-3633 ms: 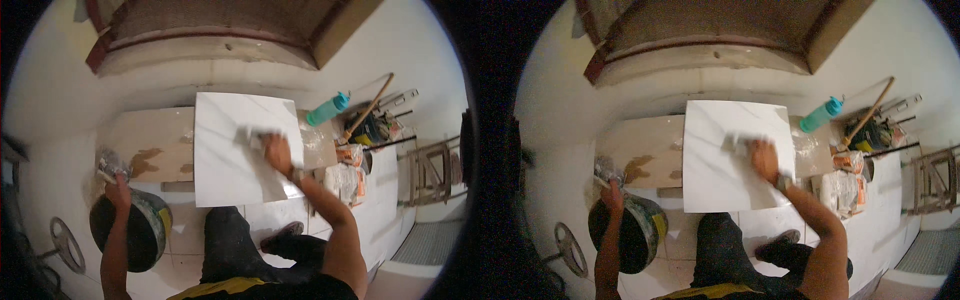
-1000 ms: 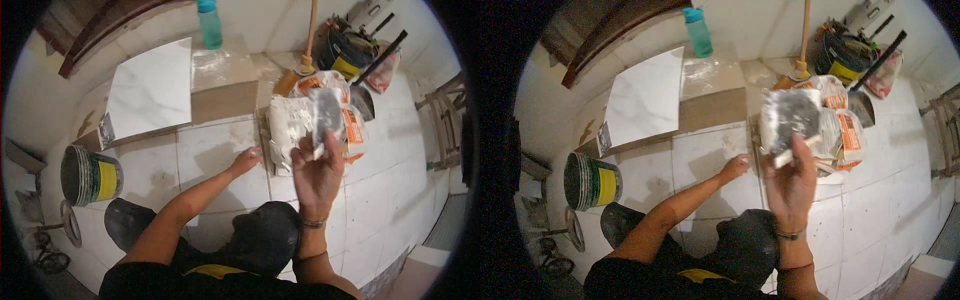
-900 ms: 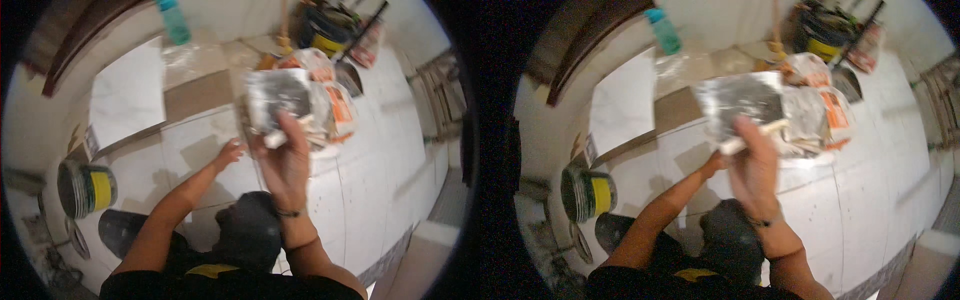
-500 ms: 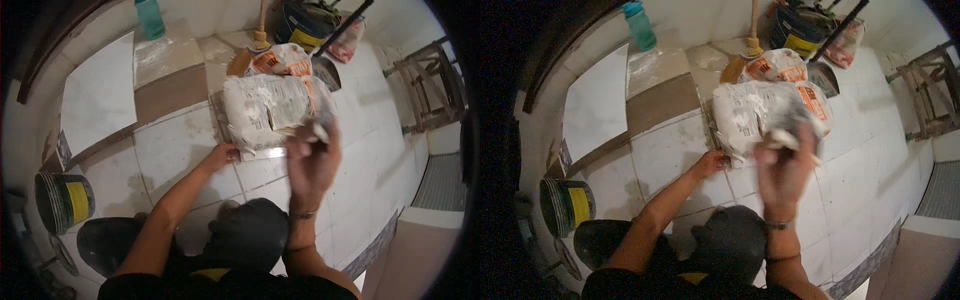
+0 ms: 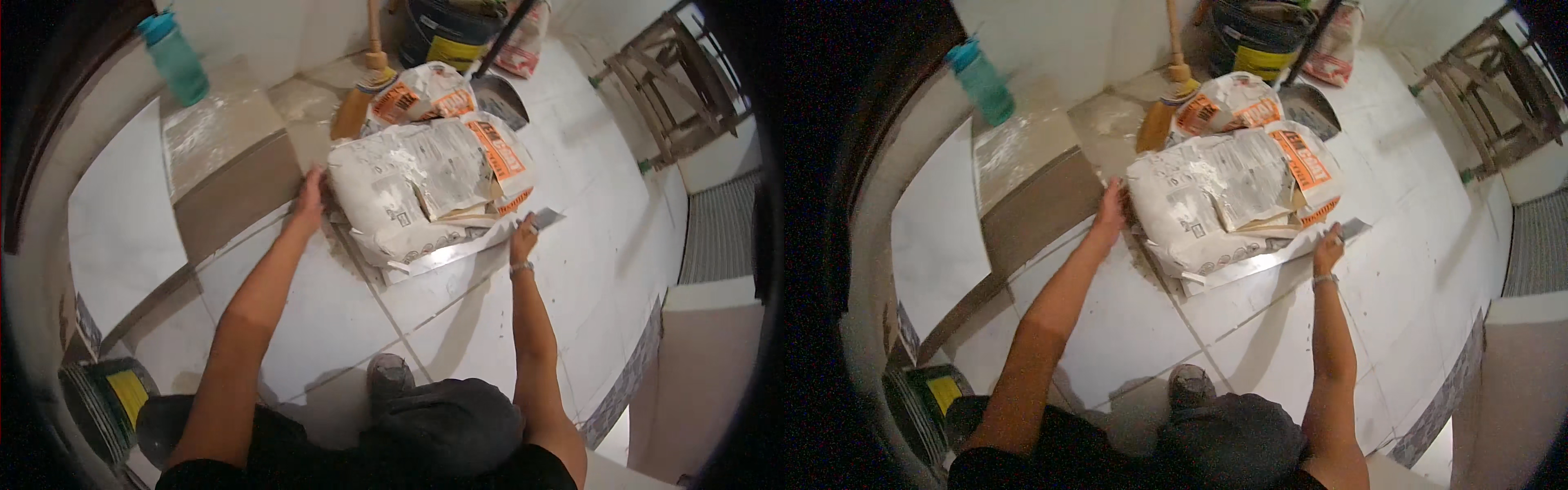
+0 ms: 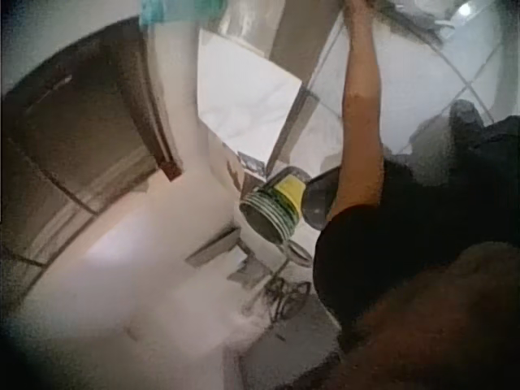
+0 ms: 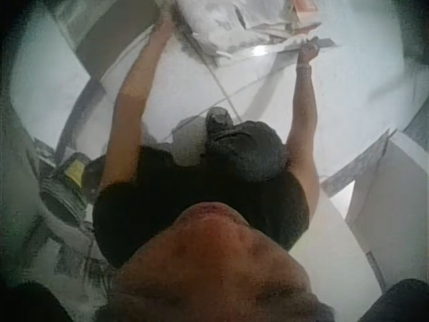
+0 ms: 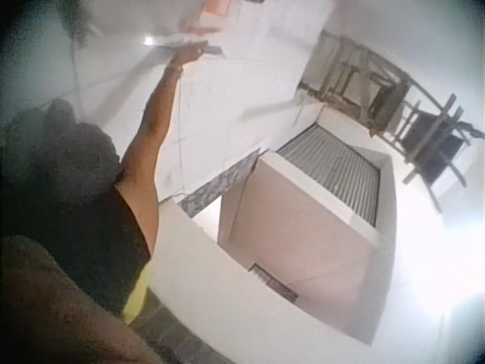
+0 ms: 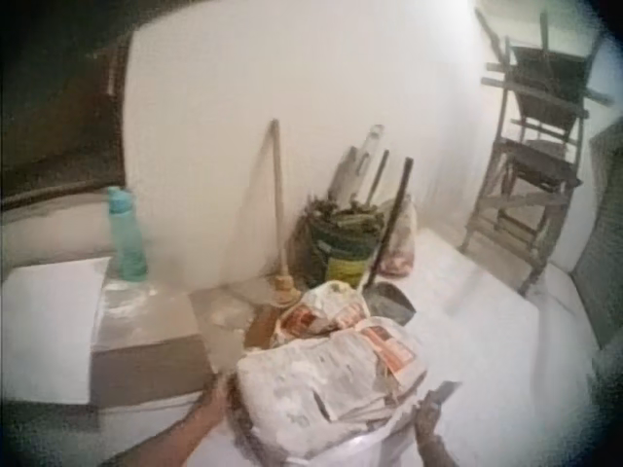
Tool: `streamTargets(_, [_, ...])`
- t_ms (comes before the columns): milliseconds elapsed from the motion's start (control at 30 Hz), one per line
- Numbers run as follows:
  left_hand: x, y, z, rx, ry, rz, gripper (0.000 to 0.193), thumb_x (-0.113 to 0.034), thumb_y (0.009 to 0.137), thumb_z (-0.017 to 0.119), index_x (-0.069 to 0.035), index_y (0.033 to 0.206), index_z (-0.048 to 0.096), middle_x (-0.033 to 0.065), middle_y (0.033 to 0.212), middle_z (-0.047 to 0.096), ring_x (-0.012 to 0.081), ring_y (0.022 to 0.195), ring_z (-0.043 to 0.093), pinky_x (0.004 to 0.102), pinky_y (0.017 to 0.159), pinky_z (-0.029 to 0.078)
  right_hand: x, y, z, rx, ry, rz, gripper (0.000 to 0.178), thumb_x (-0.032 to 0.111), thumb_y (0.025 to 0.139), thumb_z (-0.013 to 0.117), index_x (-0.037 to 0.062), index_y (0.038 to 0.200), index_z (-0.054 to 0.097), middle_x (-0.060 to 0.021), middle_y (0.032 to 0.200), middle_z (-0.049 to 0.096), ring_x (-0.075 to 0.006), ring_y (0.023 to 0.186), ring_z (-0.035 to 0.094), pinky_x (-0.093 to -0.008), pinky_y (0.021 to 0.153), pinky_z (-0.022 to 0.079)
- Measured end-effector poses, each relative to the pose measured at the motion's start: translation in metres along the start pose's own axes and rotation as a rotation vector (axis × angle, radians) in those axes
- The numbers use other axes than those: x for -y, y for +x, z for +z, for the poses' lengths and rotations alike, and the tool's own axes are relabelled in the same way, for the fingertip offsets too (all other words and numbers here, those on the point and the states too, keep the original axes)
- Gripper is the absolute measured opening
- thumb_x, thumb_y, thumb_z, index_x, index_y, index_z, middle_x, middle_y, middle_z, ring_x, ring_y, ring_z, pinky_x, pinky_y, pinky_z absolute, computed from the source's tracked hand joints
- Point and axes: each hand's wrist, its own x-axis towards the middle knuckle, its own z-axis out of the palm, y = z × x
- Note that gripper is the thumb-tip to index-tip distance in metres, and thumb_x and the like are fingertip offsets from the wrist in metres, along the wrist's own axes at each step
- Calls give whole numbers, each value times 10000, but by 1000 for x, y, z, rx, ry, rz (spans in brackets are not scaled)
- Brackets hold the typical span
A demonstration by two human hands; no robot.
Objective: The person cleans a tile with putty knives, scoops powder from a bag onto the tile using a putty knife, and spreads the powder on the tile.
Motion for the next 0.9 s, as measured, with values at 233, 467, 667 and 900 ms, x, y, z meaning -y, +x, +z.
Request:
streamTargets(233, [41, 95, 6, 228, 17, -164, 765, -610, 954, 286, -1, 1401, 402, 118, 1402, 464, 261, 1294, 410, 370, 1059, 319, -35, 32, 6, -85, -180, -86, 620, 472, 976, 394, -72, 812, 642, -184, 749, 663, -293, 713, 615, -410, 689, 464])
streamTargets(467, [26, 66, 41, 222, -123, -280, 637, -585, 932, 347, -83, 1247, 582, 99, 1258, 583, 244, 1148, 532, 368, 994, 403, -20, 27, 1, -102, -254, 38, 671, 520, 967, 346, -77, 773, 581, -216, 772, 645, -326, 709, 591, -444, 659, 438])
streamTargets(667, [7, 44, 41, 174, -175, -344, 546, -516, 927, 388, -103, 1212, 603, 77, 1249, 588, 226, 1133, 534, 382, 972, 419, 0, 8, 16, -205, -177, 33, 692, 525, 953, 345, -103, 968, 637, -293, 987, 653, -405, 897, 621, -454, 797, 453])
streamTargets(900, [24, 54, 43, 62, -55, -246, 564, -563, 896, 401, -139, 1210, 603, 76, 1211, 613, 246, 1099, 570, 411, 964, 438, -8, 25, 2, -141, -238, -58, 705, 553, 948, 380, -106, 1002, 624, -272, 1021, 655, -366, 935, 621, -433, 812, 455])
